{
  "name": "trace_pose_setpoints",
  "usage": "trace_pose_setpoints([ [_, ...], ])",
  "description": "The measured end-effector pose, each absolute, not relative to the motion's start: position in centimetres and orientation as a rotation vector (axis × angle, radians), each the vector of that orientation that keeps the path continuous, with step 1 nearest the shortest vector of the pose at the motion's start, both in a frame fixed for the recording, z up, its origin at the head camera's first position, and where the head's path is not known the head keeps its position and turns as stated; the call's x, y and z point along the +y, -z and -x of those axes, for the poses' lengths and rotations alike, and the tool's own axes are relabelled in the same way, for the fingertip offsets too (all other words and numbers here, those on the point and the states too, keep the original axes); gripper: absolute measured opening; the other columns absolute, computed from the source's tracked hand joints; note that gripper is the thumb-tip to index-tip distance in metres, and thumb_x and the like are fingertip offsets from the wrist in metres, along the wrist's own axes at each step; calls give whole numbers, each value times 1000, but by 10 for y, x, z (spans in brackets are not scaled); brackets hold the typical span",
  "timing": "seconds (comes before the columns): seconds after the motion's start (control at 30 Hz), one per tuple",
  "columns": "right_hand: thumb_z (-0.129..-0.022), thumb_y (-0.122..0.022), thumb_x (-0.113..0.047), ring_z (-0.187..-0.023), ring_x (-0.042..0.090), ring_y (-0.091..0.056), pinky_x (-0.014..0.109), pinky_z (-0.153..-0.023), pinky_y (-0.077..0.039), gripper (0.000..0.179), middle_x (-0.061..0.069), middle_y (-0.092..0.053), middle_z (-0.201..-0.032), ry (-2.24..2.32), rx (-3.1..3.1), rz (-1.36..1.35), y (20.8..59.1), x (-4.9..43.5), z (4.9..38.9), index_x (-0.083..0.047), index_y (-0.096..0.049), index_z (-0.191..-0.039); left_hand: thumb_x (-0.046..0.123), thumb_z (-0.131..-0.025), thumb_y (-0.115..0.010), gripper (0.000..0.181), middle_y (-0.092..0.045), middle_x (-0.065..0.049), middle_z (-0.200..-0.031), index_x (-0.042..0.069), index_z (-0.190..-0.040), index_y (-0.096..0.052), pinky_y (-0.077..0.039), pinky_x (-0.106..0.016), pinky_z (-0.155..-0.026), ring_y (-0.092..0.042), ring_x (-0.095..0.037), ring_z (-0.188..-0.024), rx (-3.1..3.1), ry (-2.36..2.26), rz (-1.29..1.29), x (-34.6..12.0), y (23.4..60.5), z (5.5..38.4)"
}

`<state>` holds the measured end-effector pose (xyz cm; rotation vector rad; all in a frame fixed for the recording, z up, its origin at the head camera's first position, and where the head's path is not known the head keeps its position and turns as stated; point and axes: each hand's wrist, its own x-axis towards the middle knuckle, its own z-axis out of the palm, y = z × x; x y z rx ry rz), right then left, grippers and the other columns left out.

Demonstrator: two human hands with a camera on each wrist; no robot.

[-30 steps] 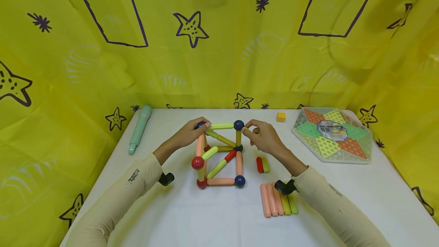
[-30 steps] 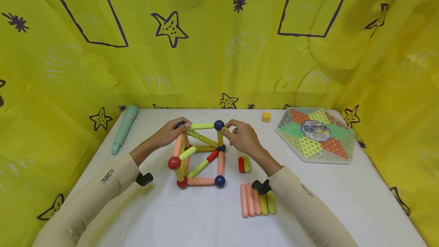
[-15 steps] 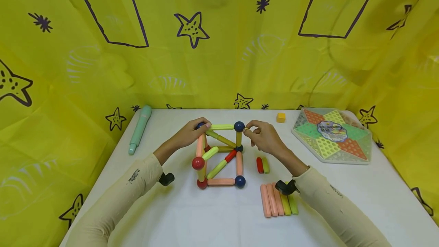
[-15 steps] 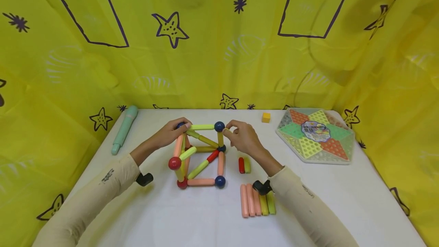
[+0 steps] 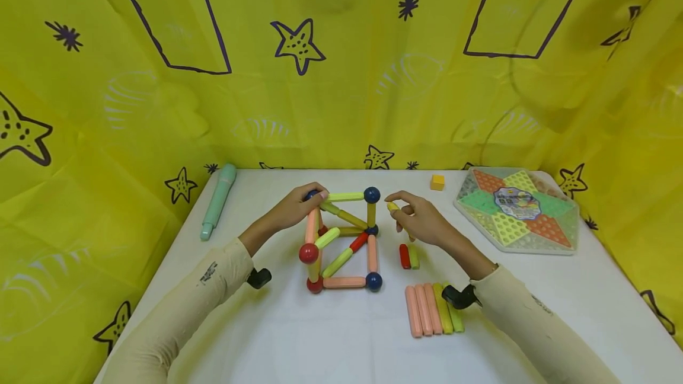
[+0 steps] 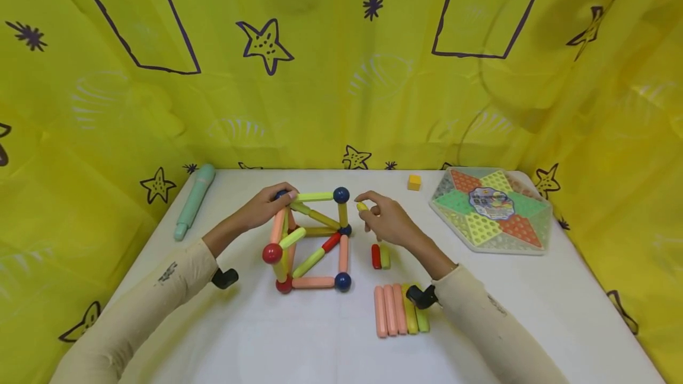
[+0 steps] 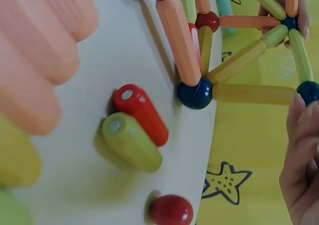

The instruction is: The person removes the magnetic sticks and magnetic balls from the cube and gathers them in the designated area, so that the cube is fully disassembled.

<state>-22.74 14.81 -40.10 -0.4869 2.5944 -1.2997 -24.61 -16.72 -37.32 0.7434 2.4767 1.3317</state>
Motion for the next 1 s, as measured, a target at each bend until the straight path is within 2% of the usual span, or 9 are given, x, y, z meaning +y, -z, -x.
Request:
trace_pose_setpoints([
  [0.23, -106, -42, -13, -51, 10, -44, 27, -47, -42, 38, 25, -66, -95, 1285, 2397, 647, 411, 191, 210, -10, -46, -144, 18, -109, -43, 27, -64, -20, -108, -1, -118, -59, -47, -32, -83, -59, -25, -95, 2476, -1320, -740, -165, 373, 245],
  [0.33, -105, -51, -17, -55, 12, -51, 27, -49, -44, 46, 24, -66, -103, 1269, 2295, 625, 415, 216, 200, -10, -38, -149, 18, -109, -43, 27, -64, -20, -108, -1, -119, -60, -46, -32, -81, -60, -29, -96, 2477, -1323, -741, -165, 373, 245],
  [0.5, -95, -67, -14, -63, 18, -59, 30, -54, -48, 79, 29, -58, -122, 1243, 2123, 576, 425, 256, 179, -6, -18, -156, 18, -109, -43, 28, -64, -19, -107, -1, -120, -60, -47, -32, -80, -60, -25, -94, 2498, -1322, -736, -165, 372, 245],
  [0.63, -89, -73, -12, -63, 15, -57, 29, -57, -49, 89, 37, -47, -134, 1174, 2112, 559, 433, 276, 163, -3, -16, -156, 18, -109, -43, 28, -64, -20, -106, -1, -120, -61, -46, -33, -79, -56, -20, -89, 2513, -1328, -733, -166, 372, 244],
  [0.73, -85, -79, -18, -65, 12, -53, 26, -61, -46, 88, 30, -53, -120, 1042, 2195, 570, 439, 283, 154, -5, -25, -153, 17, -109, -43, 28, -65, -22, -106, -1, -120, -61, -46, -32, -79, -58, -21, -90, 2510, -1336, -732, -166, 372, 244],
  [0.83, -80, -84, -25, -70, 10, -49, 25, -62, -42, 86, 12, -55, -102, 898, 2285, 607, 443, 284, 148, -8, -34, -148, 18, -109, -43, 28, -65, -23, -108, -1, -121, -60, -46, -32, -79, -60, -23, -92, 2499, -1346, -725, -166, 374, 245],
  [0.9, -77, -86, -30, -71, 9, -49, 25, -62, -41, 91, 4, -55, -94, 827, 2327, 626, 445, 283, 146, -8, -34, -149, 19, -109, -43, 29, -65, -22, -108, 0, -121, -61, -46, -33, -79, -59, -22, -92, 2499, -1351, -724, -166, 379, 249],
  [1.0, -77, -86, -34, -71, 7, -50, 24, -62, -42, 97, 0, -58, -90, 819, 2343, 656, 446, 282, 143, -2, -31, -150, 22, -109, -43, 29, -65, -20, -108, 2, -122, -61, -47, -33, -80, -60, -26, -94, 2497, -1355, -728, -168, 391, 258],
])
